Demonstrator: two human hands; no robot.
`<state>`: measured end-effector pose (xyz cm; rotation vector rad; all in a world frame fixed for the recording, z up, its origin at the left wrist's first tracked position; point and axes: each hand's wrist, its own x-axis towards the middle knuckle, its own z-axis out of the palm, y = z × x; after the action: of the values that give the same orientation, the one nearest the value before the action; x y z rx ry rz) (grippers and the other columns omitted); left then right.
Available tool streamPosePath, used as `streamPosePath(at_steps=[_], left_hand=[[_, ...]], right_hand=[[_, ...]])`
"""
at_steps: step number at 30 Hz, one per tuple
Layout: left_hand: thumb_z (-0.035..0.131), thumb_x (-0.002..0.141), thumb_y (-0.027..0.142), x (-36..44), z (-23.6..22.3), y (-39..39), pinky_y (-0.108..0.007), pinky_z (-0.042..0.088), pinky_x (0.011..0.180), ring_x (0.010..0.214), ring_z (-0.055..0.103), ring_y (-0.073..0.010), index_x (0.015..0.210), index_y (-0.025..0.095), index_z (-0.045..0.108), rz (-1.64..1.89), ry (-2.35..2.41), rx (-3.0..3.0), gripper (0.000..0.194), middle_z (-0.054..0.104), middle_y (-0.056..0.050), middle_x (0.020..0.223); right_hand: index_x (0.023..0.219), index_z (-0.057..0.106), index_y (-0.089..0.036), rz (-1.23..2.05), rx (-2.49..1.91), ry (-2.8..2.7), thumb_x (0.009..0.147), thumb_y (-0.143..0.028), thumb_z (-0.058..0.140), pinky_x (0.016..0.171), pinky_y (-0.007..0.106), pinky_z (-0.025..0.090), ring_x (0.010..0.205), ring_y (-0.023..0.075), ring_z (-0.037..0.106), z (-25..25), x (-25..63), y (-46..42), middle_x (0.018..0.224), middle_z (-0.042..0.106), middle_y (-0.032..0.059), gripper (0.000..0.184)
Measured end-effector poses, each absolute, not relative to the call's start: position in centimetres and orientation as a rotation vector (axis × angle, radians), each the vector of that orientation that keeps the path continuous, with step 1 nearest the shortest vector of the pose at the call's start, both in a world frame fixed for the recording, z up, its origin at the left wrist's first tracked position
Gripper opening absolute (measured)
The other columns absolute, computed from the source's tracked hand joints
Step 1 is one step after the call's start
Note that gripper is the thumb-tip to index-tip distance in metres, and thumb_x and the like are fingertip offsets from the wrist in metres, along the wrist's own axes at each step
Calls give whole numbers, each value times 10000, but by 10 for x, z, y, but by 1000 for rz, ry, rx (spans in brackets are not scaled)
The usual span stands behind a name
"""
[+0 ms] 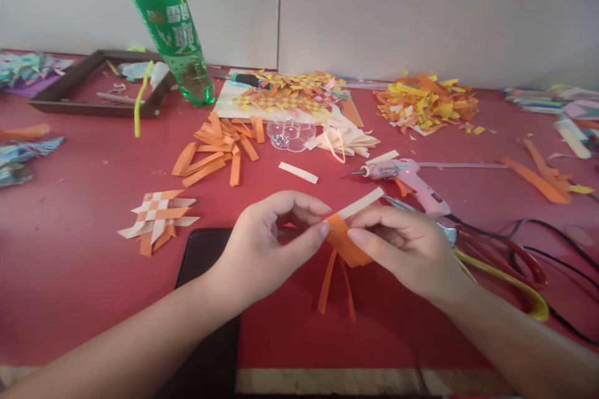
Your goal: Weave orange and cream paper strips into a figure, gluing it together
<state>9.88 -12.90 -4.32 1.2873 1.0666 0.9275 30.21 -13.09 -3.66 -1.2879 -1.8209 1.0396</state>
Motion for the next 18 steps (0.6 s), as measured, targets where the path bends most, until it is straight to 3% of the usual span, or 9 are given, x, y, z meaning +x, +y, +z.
streamPosePath(at_steps=[8, 18], left_hand=[[692, 819, 250, 98, -41, -129, -225, 514, 760, 837, 655, -127, 936, 195, 663, 939, 1017, 1265, 133, 702, -15, 875], [691, 818, 250, 100, -42, -130, -215, 510, 690, 821, 660, -135, 965, 206, 669, 886, 992, 1266, 155, 705, -18, 859]], right_hand=[[752, 642, -213, 1097, -1247, -1793, 863, -263, 603, 437, 180, 410, 508, 77, 540, -38, 302, -130, 633, 639, -22, 127], [896, 706, -270, 1109, -1166, -1829, 851, -298, 628, 650, 247, 549, 741, 153, 672, -36, 303, -129, 832, 722, 13, 94]])
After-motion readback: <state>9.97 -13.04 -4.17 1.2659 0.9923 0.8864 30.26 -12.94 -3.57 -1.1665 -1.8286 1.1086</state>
